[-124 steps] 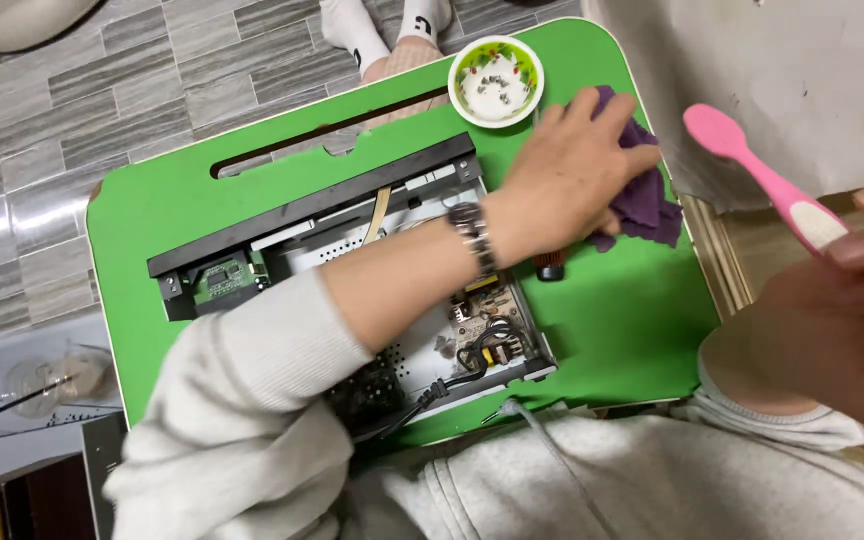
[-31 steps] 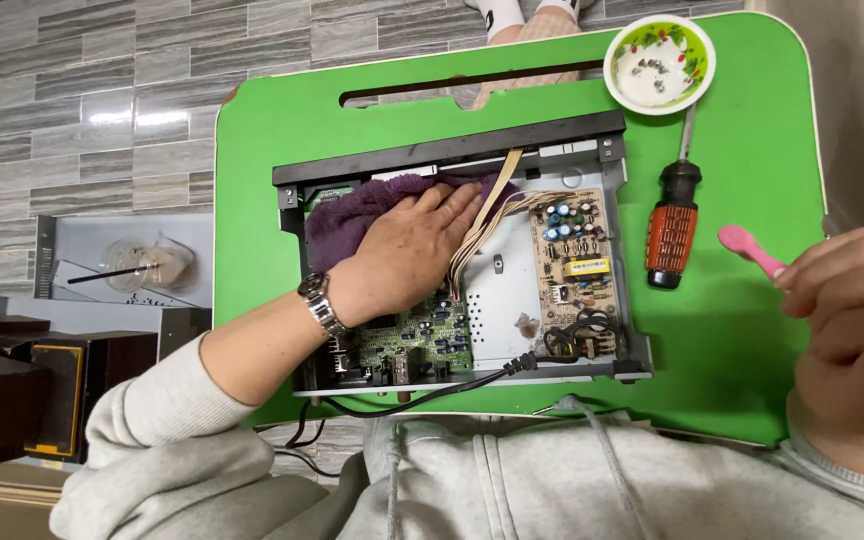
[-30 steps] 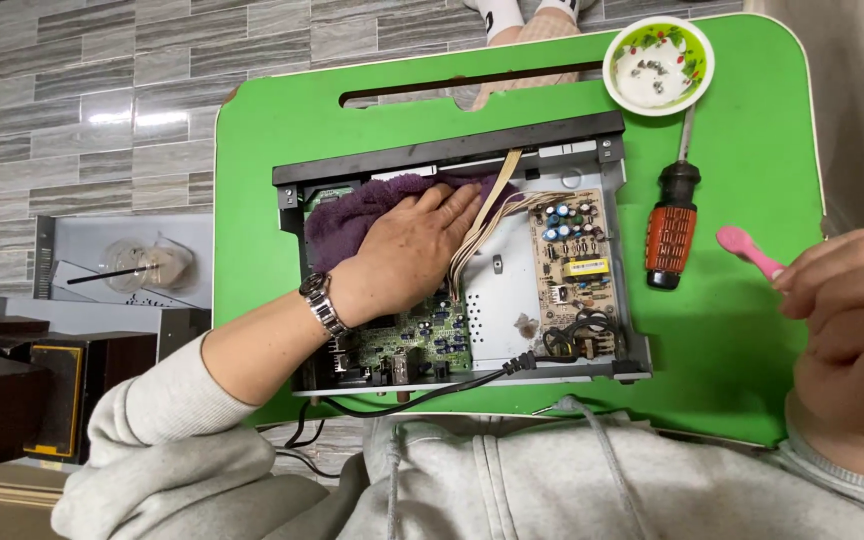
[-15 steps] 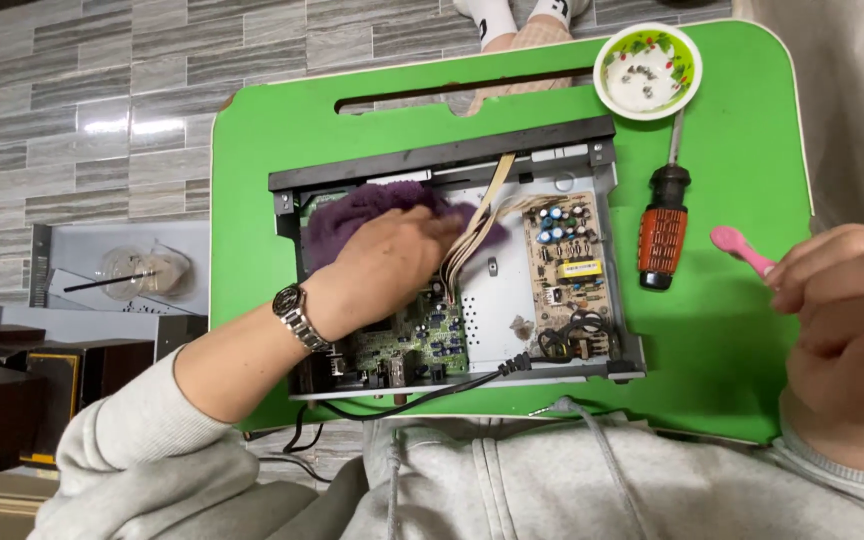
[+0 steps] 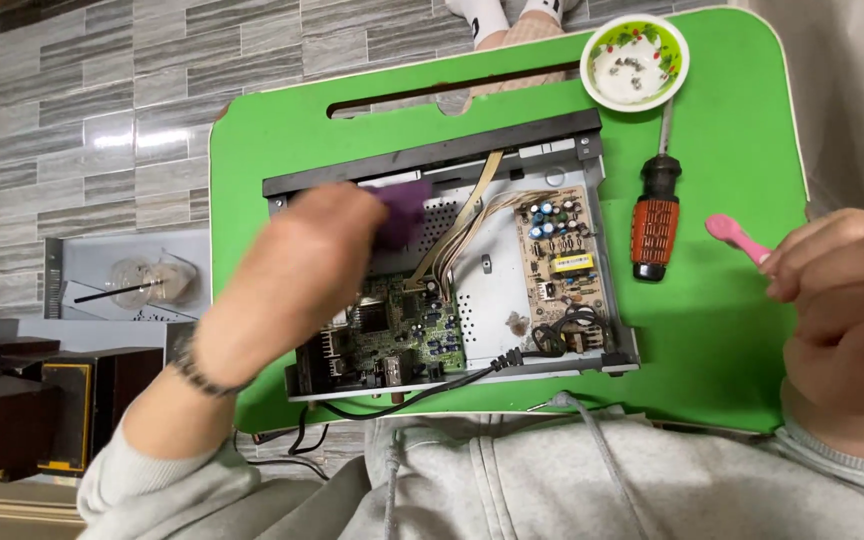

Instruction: Cleaning the internal circuit board of an electronic device using a toothbrush and a cloth

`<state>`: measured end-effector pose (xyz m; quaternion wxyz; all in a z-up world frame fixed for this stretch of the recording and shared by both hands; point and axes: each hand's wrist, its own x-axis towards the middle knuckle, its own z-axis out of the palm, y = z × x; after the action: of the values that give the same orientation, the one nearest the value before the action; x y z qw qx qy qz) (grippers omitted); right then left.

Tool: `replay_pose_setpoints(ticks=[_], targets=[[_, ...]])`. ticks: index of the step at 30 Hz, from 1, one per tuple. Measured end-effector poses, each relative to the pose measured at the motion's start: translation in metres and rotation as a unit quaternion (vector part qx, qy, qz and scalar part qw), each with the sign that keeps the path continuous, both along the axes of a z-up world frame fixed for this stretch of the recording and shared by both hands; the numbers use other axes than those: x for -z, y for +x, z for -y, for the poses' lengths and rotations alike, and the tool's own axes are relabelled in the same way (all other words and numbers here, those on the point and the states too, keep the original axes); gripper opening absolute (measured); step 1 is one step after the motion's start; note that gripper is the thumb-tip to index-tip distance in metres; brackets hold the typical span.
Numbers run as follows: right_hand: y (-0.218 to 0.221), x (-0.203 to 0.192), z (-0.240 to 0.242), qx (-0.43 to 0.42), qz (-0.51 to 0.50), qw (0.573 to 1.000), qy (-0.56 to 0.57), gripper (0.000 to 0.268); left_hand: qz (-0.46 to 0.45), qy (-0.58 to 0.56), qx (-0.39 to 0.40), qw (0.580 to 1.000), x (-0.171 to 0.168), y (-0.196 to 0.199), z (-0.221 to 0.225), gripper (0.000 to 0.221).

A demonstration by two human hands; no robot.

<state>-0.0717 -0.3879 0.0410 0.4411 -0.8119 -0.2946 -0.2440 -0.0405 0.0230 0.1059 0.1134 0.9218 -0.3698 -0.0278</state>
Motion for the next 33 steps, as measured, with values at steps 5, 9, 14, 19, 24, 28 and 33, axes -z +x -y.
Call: replay_pose_setpoints(ticks=[5,9,14,19,24,28,33], targets=[[0.002,0.003,0.005,-0.040,-0.040,0.998,-0.004,0.067,0.123,-0.216,-0.090,0.964,-0.026,-0.041,0.034,0.021],[0.008,-0.002,-0.001,-0.063,0.001,0.998,-0.016,0.063,-0.350,-0.172,-0.251,0.886,0.036,-0.034,0.093,0.079],[0.003,-0.001,-0.013,-0.009,0.039,0.998,0.051,0.080,0.216,0.396,0.097,0.887,0.097,-0.026,0.099,0.060],[-0.001,-0.023,-0.015,-0.034,0.012,0.999,0.024,0.073,0.196,0.413,0.055,0.887,0.111,-0.011,0.106,0.086],[0.005,-0.010,-0.018,-0.040,0.058,0.995,0.073,0.070,0.147,0.271,0.139,0.941,0.081,-0.019,0.083,0.037],[0.003,-0.010,-0.020,-0.030,0.045,0.996,0.076,0.075,0.040,0.197,0.144,0.969,0.087,-0.031,0.077,0.053],[0.001,-0.011,-0.020,-0.033,0.031,0.996,0.073,0.071,0.222,0.373,0.136,0.890,0.098,-0.011,0.094,0.039]])
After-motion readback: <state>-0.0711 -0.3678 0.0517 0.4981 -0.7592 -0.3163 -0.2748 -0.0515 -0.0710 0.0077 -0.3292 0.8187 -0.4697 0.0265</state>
